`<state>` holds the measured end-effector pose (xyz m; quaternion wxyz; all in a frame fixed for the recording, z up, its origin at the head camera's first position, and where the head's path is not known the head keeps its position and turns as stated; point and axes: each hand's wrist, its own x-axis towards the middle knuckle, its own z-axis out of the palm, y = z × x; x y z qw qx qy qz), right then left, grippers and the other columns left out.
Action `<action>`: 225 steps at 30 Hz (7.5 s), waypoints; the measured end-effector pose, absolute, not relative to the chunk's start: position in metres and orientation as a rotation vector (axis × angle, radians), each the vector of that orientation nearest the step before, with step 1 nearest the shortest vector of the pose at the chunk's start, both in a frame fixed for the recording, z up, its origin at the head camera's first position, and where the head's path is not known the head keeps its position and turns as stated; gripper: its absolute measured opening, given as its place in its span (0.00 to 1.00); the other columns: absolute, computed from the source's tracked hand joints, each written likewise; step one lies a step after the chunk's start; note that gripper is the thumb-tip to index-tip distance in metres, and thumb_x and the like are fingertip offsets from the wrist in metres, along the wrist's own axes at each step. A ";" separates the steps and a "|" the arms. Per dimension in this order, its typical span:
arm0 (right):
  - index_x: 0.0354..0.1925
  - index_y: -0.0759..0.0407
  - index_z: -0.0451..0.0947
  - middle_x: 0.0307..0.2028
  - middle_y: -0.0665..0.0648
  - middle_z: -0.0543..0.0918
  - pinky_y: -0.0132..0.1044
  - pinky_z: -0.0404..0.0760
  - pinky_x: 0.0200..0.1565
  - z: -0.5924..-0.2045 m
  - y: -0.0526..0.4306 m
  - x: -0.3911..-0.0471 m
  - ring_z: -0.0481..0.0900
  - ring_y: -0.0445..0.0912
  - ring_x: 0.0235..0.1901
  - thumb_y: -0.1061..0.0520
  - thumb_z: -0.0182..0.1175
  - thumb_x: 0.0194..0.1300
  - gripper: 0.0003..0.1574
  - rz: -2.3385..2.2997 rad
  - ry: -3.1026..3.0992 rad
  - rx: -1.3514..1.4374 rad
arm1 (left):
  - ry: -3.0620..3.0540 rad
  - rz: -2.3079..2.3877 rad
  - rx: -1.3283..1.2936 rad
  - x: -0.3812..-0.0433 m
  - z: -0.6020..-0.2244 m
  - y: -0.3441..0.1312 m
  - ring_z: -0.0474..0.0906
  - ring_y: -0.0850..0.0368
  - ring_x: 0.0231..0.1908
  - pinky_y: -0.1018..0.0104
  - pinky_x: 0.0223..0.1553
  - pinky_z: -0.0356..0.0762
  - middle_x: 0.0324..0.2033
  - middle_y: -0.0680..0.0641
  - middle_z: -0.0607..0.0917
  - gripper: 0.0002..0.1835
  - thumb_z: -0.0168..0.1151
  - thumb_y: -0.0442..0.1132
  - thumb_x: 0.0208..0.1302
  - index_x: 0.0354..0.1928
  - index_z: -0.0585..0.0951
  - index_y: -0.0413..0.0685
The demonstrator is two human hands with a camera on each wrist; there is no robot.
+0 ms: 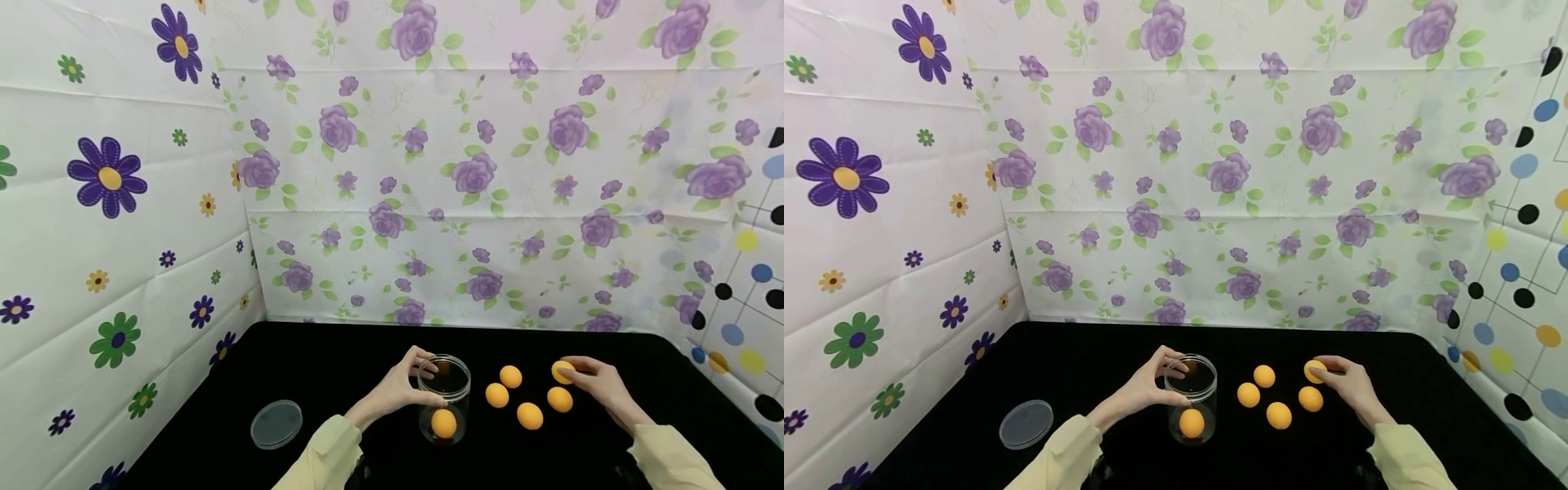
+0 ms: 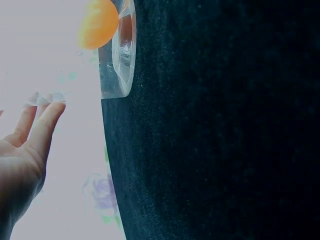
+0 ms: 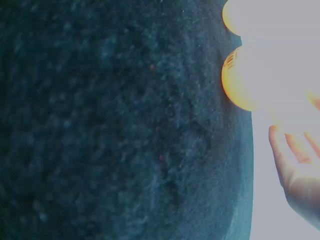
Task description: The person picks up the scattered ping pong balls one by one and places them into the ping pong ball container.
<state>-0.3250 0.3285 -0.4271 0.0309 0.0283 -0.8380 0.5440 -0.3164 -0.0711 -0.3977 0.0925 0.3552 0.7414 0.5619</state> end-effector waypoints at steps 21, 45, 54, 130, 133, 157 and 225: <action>0.59 0.72 0.63 0.48 0.66 0.74 0.46 0.71 0.47 -0.416 0.311 -0.326 0.76 0.52 0.43 0.49 0.59 0.61 0.37 1.804 -2.497 0.164 | 2.223 1.668 1.046 -0.326 -0.411 -0.070 0.66 0.48 0.52 0.57 0.51 0.62 0.53 0.41 0.71 0.30 0.66 0.46 0.54 0.56 0.63 0.51; 0.59 0.69 0.65 0.50 0.65 0.74 0.47 0.70 0.48 -0.407 0.300 -0.326 0.75 0.55 0.45 0.47 0.59 0.60 0.36 1.786 -2.497 0.222 | 2.237 1.661 1.017 -0.324 -0.409 -0.070 0.68 0.48 0.50 0.56 0.49 0.65 0.51 0.47 0.72 0.32 0.67 0.47 0.53 0.57 0.63 0.53; 0.59 0.67 0.65 0.50 0.64 0.74 0.49 0.69 0.49 -0.400 0.292 -0.322 0.74 0.54 0.46 0.47 0.59 0.61 0.35 1.810 -2.504 0.251 | 2.262 1.656 1.010 -0.325 -0.410 -0.069 0.67 0.48 0.51 0.55 0.48 0.65 0.51 0.48 0.72 0.32 0.68 0.48 0.52 0.56 0.64 0.54; 0.57 0.57 0.70 0.46 0.58 0.78 0.45 0.71 0.46 -0.368 0.244 -0.312 0.76 0.51 0.44 0.43 0.60 0.58 0.32 1.784 -2.541 0.333 | 2.248 1.650 1.033 -0.311 -0.392 -0.070 0.64 0.44 0.54 0.55 0.52 0.61 0.52 0.40 0.71 0.30 0.66 0.41 0.55 0.57 0.63 0.45; 0.57 0.59 0.70 0.47 0.58 0.77 0.44 0.72 0.46 -0.367 0.241 -0.310 0.76 0.51 0.43 0.44 0.61 0.58 0.33 1.794 -2.530 0.349 | 2.231 1.652 1.033 -0.304 -0.384 -0.070 0.63 0.41 0.54 0.56 0.52 0.61 0.52 0.38 0.70 0.31 0.66 0.40 0.55 0.57 0.62 0.41; 0.57 0.60 0.70 0.48 0.60 0.76 0.42 0.73 0.45 -0.358 0.227 -0.304 0.76 0.51 0.44 0.46 0.60 0.59 0.31 1.840 -2.494 0.433 | 2.283 1.657 1.004 -0.326 -0.412 -0.068 0.66 0.49 0.52 0.47 0.51 0.61 0.51 0.48 0.72 0.31 0.67 0.48 0.53 0.55 0.64 0.54; 0.56 0.64 0.70 0.47 0.60 0.76 0.41 0.74 0.44 -0.346 0.187 -0.304 0.75 0.52 0.45 0.47 0.61 0.58 0.32 1.955 -2.431 0.568 | 2.270 1.665 1.027 -0.326 -0.412 -0.069 0.67 0.51 0.52 0.57 0.50 0.63 0.50 0.52 0.73 0.31 0.67 0.47 0.54 0.56 0.63 0.53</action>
